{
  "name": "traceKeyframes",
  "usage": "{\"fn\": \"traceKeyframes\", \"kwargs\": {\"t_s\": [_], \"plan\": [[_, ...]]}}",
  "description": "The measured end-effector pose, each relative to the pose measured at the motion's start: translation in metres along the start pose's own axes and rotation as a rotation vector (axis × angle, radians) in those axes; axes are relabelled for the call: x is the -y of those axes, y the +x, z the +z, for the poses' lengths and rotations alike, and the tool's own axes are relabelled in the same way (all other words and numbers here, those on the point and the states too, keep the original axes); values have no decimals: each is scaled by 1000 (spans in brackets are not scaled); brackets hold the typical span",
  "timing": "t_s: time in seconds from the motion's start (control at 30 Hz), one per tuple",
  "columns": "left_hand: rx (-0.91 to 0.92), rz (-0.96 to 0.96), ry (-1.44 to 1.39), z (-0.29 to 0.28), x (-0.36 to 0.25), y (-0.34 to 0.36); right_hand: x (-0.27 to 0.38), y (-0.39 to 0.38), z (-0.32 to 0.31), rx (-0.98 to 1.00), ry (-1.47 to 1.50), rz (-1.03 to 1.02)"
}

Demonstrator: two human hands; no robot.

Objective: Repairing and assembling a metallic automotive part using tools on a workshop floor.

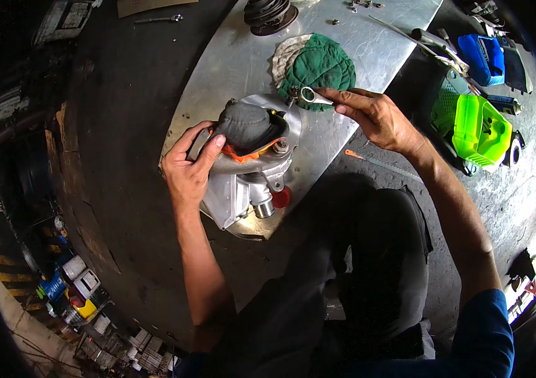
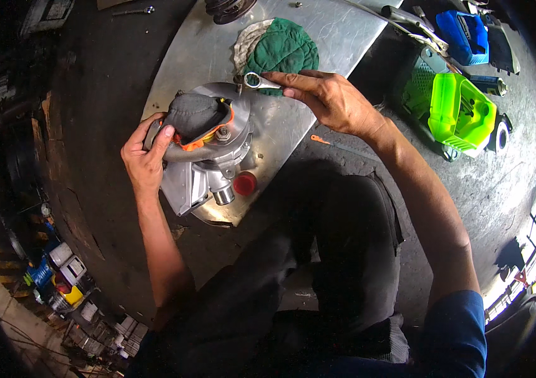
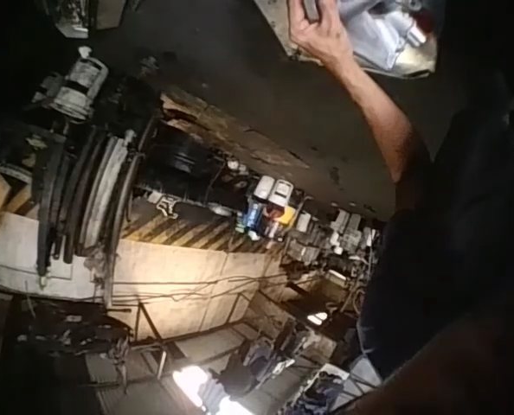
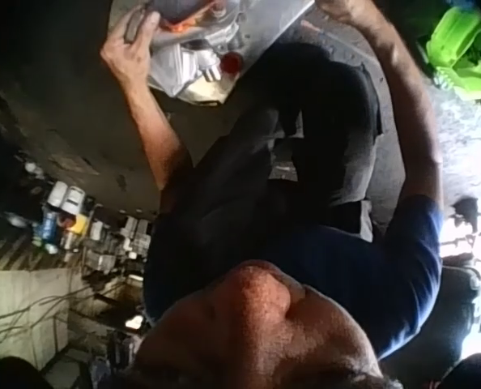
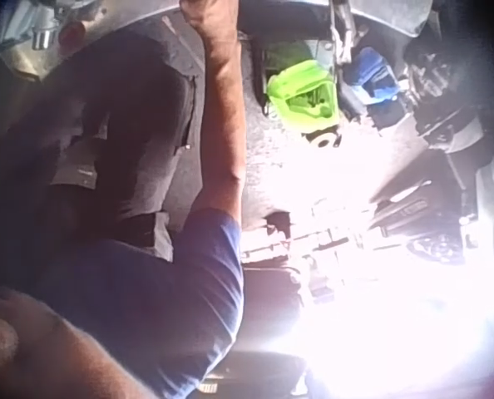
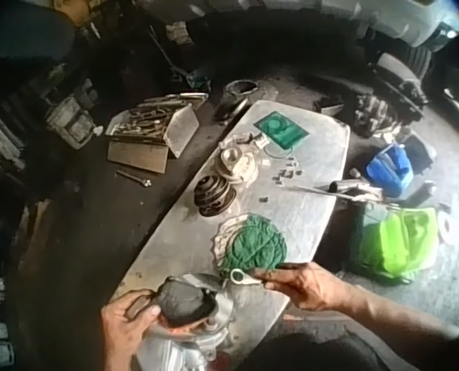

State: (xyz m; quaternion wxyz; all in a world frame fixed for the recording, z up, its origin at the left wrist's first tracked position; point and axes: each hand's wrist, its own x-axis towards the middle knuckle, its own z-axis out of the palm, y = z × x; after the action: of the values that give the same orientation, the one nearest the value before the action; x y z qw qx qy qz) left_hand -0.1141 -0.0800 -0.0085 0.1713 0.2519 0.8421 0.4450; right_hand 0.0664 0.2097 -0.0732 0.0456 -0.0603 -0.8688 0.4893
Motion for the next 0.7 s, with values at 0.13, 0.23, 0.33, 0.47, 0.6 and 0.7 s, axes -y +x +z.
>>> {"fn": "traceKeyframes", "kwargs": {"t_s": [0.13,0.23,0.33,0.47,0.6,0.7], "plan": [[-13,8,20,-1,5,-5,5,4,-4,12,26,-4],[-12,24,-25,-2,7,-7,4,12,-10,91,-106,-98],[23,27,-32,-3,6,-8,-7,22,-15,77,-282,-287],[37,11,-13,-2,-3,-8,-3,26,-29,74,-306,-407],[-25,-68,-11,8,-12,-6,20,9,-11,36,-37,8],[-23,-35,11,13,-25,-6,83,-3,-2,109,127,526]]}}
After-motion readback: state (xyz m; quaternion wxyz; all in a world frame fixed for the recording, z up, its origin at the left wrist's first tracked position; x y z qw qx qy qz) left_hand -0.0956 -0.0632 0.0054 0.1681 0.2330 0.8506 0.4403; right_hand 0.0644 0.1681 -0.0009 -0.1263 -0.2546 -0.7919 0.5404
